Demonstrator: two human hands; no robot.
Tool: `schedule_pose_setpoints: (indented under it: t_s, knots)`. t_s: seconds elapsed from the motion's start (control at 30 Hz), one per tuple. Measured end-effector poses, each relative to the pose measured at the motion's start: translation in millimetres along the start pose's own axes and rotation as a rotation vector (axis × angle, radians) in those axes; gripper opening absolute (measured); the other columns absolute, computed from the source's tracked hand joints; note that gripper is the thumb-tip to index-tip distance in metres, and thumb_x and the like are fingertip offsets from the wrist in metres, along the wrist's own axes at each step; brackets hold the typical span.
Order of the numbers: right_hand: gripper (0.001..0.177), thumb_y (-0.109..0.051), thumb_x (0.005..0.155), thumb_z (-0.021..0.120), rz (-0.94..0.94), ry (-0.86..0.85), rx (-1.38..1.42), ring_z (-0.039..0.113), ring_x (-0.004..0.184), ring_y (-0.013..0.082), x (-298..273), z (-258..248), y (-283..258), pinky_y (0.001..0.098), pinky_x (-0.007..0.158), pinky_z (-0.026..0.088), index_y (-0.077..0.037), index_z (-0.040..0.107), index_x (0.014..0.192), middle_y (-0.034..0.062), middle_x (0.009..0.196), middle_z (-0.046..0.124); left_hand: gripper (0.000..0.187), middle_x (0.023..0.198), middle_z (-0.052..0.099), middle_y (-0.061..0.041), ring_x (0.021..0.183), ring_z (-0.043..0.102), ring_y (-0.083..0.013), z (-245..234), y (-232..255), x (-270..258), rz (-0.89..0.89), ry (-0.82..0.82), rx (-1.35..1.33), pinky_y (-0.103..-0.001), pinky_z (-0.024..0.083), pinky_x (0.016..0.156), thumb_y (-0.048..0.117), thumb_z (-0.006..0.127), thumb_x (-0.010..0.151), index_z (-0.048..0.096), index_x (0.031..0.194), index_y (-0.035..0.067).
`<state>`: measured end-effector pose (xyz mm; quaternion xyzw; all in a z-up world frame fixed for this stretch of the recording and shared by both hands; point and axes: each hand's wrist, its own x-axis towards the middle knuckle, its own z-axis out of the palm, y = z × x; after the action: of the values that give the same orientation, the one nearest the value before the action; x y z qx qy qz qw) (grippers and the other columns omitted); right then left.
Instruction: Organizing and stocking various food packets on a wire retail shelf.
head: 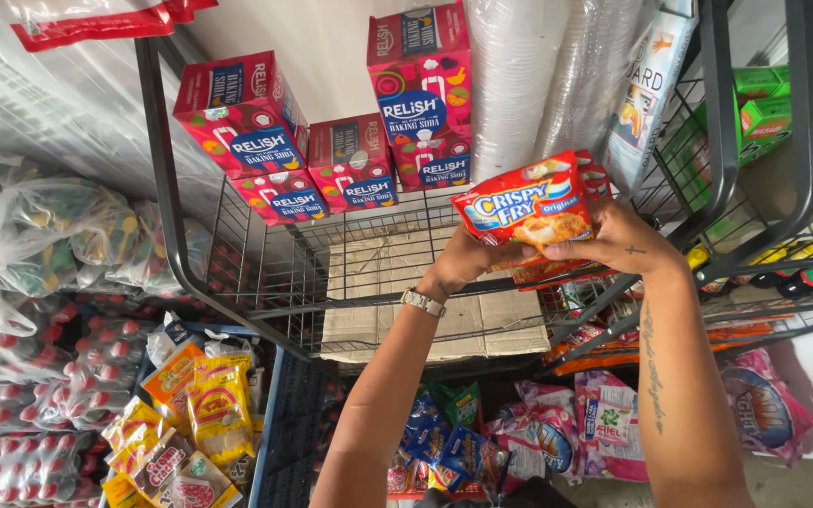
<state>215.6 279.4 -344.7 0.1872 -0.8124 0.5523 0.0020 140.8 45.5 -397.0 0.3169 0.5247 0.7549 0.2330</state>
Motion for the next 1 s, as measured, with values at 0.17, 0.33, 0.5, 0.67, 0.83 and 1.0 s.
schedule_pose_setpoints:
  t_s: [0.17, 0.33, 0.5, 0.67, 0.83, 1.0]
  knots:
    - [0.035, -0.022, 0.082, 0.083, -0.029, -0.009, 0.032, 0.069, 0.093, 0.0074, 1.0, -4.7, 17.8, 0.0286, 0.083, 0.055, -0.006, 0.074, 0.111, -0.0009, 0.101, 0.077, 0.062, 0.125, 0.072, -0.007, 0.113, 0.068, -0.0158, 1.4, 5.1, 0.7, -0.005, 0.018, -0.008, -0.036, 0.057, 0.102, 0.01, 0.091, 0.077, 0.062, 0.132, 0.003]
    - [0.028, -0.028, 0.096, 0.074, 0.111, 0.161, -0.003, 0.064, 0.087, 0.005, 4.4, -6.6, 37.9, 0.029, 0.074, 0.051, -0.004, 0.076, 0.111, -0.0001, 0.097, 0.076, 0.055, 0.121, 0.075, -0.006, 0.11, 0.07, -0.0153, 1.5, 5.1, 3.6, 0.013, 0.088, 0.009, -0.034, 0.058, 0.1, 0.006, 0.089, 0.078, 0.066, 0.128, 0.003]
    - [0.029, -0.029, 0.099, 0.071, 0.11, 0.259, -0.012, 0.062, 0.087, 0.006, 4.4, -4.7, 35.1, 0.0279, 0.075, 0.05, -0.005, 0.076, 0.115, -0.0006, 0.1, 0.074, 0.049, 0.119, 0.076, -0.009, 0.107, 0.072, -0.016, -5.3, -6.0, 5.6, 0.01, 0.126, 0.035, -0.035, 0.06, 0.097, 0.005, 0.087, 0.081, 0.066, 0.125, 0.0]
    - [0.054, -0.016, 0.092, 0.077, -0.1, 0.279, 0.085, 0.066, 0.11, 0.01, 3.2, 2.6, -1.2, 0.0282, 0.094, 0.054, -0.01, 0.054, 0.14, 0.0037, 0.121, 0.072, 0.049, 0.12, 0.074, -0.01, 0.109, 0.07, -0.0167, -5.4, -9.5, 2.6, -0.048, 0.052, 0.141, -0.035, 0.058, 0.099, 0.004, 0.084, 0.083, 0.065, 0.128, -0.003]
    - [0.09, -0.01, 0.085, 0.077, -0.261, 0.362, 0.285, 0.063, 0.123, 0.011, 5.4, 8.0, -18.9, 0.0295, 0.096, 0.057, -0.019, 0.025, 0.158, 0.0018, 0.143, 0.058, 0.054, 0.121, 0.072, -0.009, 0.111, 0.067, -0.0146, 8.7, 10.9, -3.4, 0.175, 0.194, 0.293, -0.033, 0.056, 0.099, 0.003, 0.08, 0.092, 0.052, 0.139, 0.002]
    - [0.061, 0.004, 0.092, 0.069, -0.167, 0.132, -0.092, 0.055, 0.133, 0.0149, 11.2, 2.4, -4.8, 0.0328, 0.11, 0.045, -0.005, 0.053, 0.15, 0.0089, 0.15, 0.059, 0.065, 0.132, 0.059, 0.002, 0.123, 0.057, -0.0092, 14.6, 28.6, -7.7, 0.385, 0.227, 0.18, -0.027, 0.052, 0.102, -0.009, 0.061, 0.085, 0.044, 0.144, 0.014]
